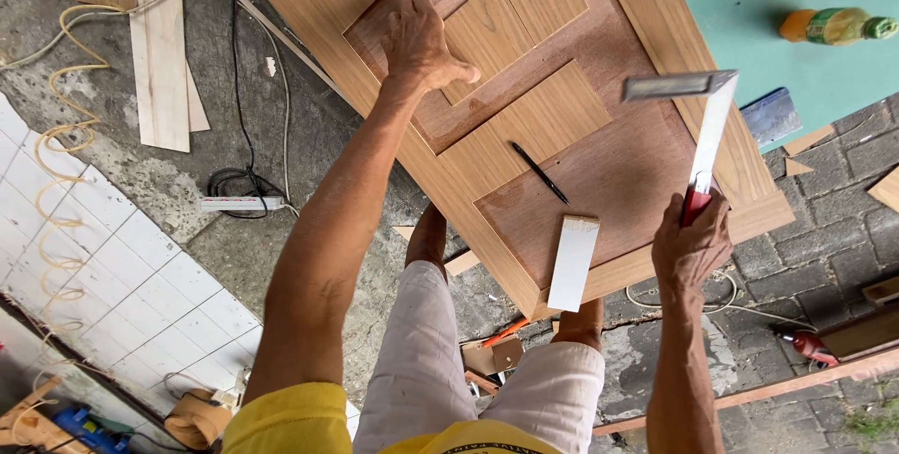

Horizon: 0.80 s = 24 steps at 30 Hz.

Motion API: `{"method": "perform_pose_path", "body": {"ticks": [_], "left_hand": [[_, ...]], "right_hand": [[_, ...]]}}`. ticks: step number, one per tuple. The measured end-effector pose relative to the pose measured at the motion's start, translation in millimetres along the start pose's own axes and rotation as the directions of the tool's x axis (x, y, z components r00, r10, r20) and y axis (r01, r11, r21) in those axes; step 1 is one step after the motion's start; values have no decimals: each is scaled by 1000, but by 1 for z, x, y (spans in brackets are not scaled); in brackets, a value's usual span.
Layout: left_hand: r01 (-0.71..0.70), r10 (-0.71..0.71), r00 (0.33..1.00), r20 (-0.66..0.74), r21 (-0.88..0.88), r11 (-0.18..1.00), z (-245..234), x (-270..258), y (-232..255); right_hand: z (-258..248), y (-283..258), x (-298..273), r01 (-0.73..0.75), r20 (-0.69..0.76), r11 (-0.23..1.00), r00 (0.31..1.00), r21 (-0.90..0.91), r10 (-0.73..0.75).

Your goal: Fitting and finishing wood panels into a larger frame by marking, cutting, and sanding.

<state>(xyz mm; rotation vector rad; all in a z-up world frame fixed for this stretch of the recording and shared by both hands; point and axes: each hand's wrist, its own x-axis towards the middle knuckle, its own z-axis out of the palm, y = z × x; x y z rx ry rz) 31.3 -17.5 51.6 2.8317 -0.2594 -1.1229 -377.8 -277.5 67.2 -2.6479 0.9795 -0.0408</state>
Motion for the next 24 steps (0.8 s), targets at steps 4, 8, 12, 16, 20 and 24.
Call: {"method": "perform_pose_path", "body": {"ticks": [4,8,12,16,20,24], "left_hand": [[-148,165,981,-102,158,976,13,-3,-4],[-200,259,914,-312,207,958,31,-42,-8],[-269,359,852,-381,268,925,40,-51,-6],[-267,301,896,-328,145,953,33,-23,-10],[-290,313,905,-289,122,949,27,-25,-15],[-352,326,926,-193,-119,929,44,-28,-34]], "right_hand": [[-7,23,-17,68,59,996,996,-57,-65],[-10,45,-46,111,93,987,991,-119,-100],[-15,55,-65,72,126,994,990,-84,-61],[-17,47,-68,69,103,993,993,-91,-60],[-12,43,-69,38,193,992,981,-117,-14],[-19,37,-63,117,184,984,979,-132,-91]]}}
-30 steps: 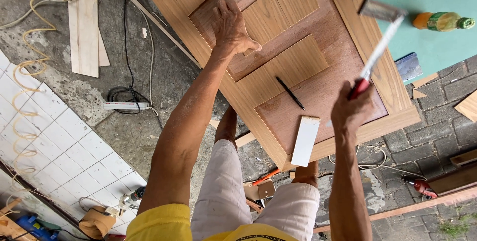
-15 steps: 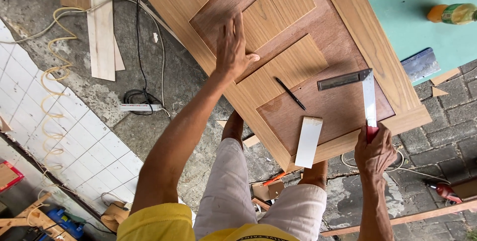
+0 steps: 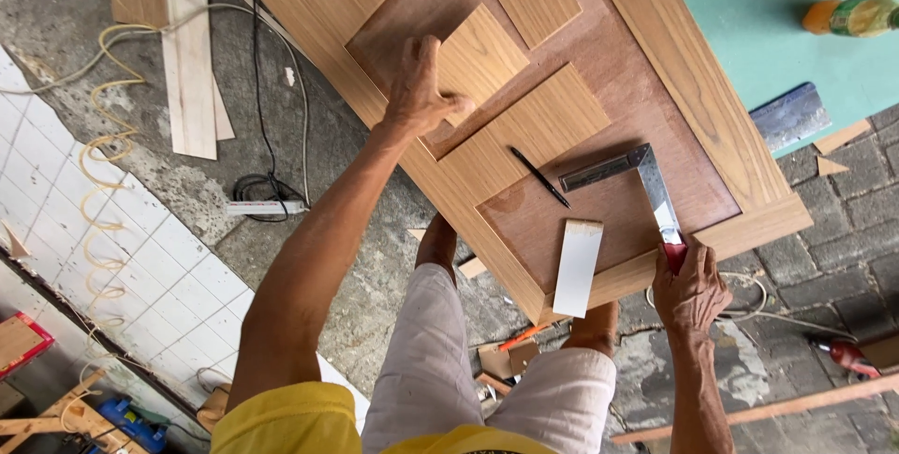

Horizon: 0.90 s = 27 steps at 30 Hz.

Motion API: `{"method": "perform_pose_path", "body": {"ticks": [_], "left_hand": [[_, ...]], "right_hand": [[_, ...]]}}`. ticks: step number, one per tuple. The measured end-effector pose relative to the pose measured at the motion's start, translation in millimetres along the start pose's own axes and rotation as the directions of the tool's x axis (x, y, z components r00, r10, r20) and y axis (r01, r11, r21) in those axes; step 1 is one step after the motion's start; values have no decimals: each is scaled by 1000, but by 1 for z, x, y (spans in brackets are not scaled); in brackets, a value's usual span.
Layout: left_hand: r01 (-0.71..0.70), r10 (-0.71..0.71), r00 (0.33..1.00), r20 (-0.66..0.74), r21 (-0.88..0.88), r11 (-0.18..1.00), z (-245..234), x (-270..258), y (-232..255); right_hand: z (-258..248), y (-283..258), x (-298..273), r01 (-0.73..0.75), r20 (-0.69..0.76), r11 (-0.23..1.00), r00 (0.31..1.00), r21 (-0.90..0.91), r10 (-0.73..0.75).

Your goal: Fitting and finishing wood panels into a larger frame by marking, cutting, and sanding.

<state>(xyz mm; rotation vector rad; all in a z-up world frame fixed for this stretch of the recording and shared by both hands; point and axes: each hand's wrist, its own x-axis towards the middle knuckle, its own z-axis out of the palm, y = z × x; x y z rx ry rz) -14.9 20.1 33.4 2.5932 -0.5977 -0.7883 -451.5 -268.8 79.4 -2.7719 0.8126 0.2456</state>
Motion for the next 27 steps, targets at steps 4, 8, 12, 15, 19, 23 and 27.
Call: {"method": "perform_pose_path", "body": {"ticks": [4,8,12,15,19,23,27], "left_hand": [[-36,39,999,12,-205,978,-25,-9,-12],[5,-54,996,-66,-590,808,-76,-27,7],[69,-175,982,-72,-727,683,-78,-52,-4],[91,-188,981,-47,-745,660,-74,-84,-14],[123,-243,970,-25,-810,574,-91,-119,65],[241,-401,914,62,-877,416,-65,-155,76],[87,-475,871,-123,-914,397,-19,-176,109]], "right_hand": [[8,17,-6,7,35,1000,999,-25,-6],[20,27,-14,-65,32,997,997,43,64],[11,26,-12,-163,-65,975,982,152,175],[25,84,-20,-217,-101,970,968,108,228],[-9,146,-3,-288,-155,954,942,81,297],[-19,213,33,-264,-70,964,963,-42,261],[45,259,98,-292,121,942,942,-164,313]]}}
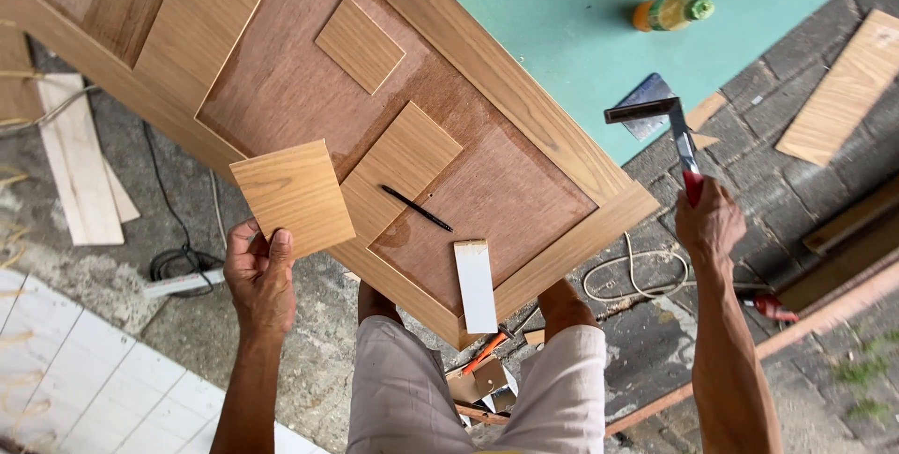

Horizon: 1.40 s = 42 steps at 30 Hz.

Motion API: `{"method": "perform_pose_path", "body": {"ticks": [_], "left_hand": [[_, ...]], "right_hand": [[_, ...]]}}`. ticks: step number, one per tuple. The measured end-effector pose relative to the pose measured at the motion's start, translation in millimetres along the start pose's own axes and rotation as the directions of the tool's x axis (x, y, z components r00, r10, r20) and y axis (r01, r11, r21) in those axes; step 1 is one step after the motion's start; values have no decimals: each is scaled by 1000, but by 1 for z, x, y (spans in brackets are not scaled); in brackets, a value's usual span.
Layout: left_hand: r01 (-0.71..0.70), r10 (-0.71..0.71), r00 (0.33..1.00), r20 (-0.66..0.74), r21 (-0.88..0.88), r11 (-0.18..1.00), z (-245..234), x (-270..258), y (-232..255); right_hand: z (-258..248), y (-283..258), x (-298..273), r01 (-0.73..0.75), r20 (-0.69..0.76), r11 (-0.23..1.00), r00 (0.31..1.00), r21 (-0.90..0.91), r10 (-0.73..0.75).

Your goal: Fitting and finishing wood panels into a larger frame by marking, cutting, and sanding.

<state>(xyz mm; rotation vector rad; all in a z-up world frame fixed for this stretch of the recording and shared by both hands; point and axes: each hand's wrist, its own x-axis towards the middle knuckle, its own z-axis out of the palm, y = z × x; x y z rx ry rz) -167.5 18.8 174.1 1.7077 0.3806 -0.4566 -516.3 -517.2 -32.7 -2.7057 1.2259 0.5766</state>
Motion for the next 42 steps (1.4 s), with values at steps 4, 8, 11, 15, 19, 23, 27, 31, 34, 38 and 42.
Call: {"method": "perform_pose_path", "body": {"ticks": [4,8,11,15,19,23,27,31,34,38,42], "left_hand": [[-134,155,984,-91,205,970,34,-4,13],[-451,604,795,65,730,514,46,33,28],[-586,790,546,279,801,122,50,80,19],[-431,596,739,314,900,60,30,118,-18],[-344,550,774,314,937,-50,44,105,2],[-558,529,787,319,734,387,83,143,26],[-547,475,802,361,764,342,131,230,-18],[-357,349,880,323,933,37,159,253,-12],[-306,202,943,264,927,218,158,267,-10],[-438,200,894,401,689,578,138,255,10],[-161,70,915,397,202,966,119,185,62]], "right_hand": [[87,-28,79,143,7,983,989,113,-145],[106,-89,125,121,10,917,991,381,-135],[118,-104,139,150,7,860,984,488,-176],[98,-80,138,396,-192,814,918,424,-346],[13,-70,88,397,-175,800,917,449,-357],[-60,-107,5,503,-386,811,841,298,-380],[-60,-181,-77,567,-327,758,818,322,-473],[-64,-244,-108,563,-374,816,791,131,-485],[-80,-270,-110,510,-415,826,824,242,-386],[-93,-313,-110,467,-417,726,868,504,-269],[-157,-390,-103,173,-67,429,966,887,-252]]}}
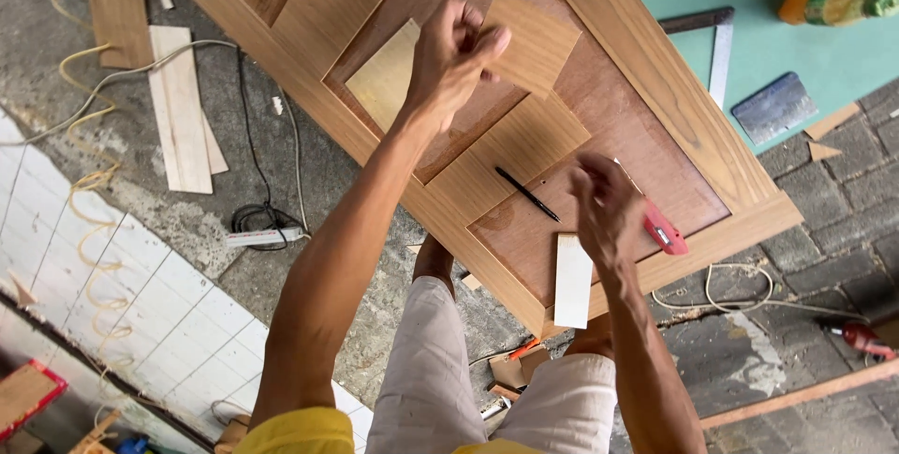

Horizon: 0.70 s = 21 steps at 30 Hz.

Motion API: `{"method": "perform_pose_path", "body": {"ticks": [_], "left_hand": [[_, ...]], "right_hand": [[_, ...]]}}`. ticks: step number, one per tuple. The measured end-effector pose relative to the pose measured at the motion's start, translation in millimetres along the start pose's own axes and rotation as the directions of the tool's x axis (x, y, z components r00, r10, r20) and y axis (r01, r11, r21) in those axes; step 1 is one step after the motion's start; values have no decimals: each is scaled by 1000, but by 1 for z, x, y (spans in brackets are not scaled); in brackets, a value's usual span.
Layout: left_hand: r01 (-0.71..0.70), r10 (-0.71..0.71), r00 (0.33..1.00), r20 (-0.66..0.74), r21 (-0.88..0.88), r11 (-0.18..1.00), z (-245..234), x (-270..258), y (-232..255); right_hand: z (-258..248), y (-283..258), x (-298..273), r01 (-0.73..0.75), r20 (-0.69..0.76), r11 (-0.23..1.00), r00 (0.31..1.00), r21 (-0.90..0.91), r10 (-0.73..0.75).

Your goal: Fitting and finishing wood panels into a larger frame by marking, cutting, and sanding.

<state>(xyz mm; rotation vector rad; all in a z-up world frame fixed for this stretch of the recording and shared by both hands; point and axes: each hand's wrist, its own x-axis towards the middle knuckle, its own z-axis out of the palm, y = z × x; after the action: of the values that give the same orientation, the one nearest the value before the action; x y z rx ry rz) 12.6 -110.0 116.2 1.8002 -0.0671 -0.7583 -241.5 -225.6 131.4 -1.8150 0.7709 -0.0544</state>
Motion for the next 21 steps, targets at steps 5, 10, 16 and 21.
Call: {"method": "perform_pose_path", "body": {"ticks": [5,10,16,21], "left_hand": [[173,-148,982,113,-257,951,5,-47,-15],[320,-297,947,118,-401,858,17,-83,-19],[523,-442,852,280,-494,695,11,-86,-47],[294,-223,927,300,-215,931,16,-60,-34]], "right_hand": [[35,0,19,43,-87,949,996,312,-16],[21,-10,2,107,-185,968,981,227,-65],[-8,23,-73,290,10,948,957,-130,-291],[-29,61,-94,-266,-146,944,960,-196,240]]}}
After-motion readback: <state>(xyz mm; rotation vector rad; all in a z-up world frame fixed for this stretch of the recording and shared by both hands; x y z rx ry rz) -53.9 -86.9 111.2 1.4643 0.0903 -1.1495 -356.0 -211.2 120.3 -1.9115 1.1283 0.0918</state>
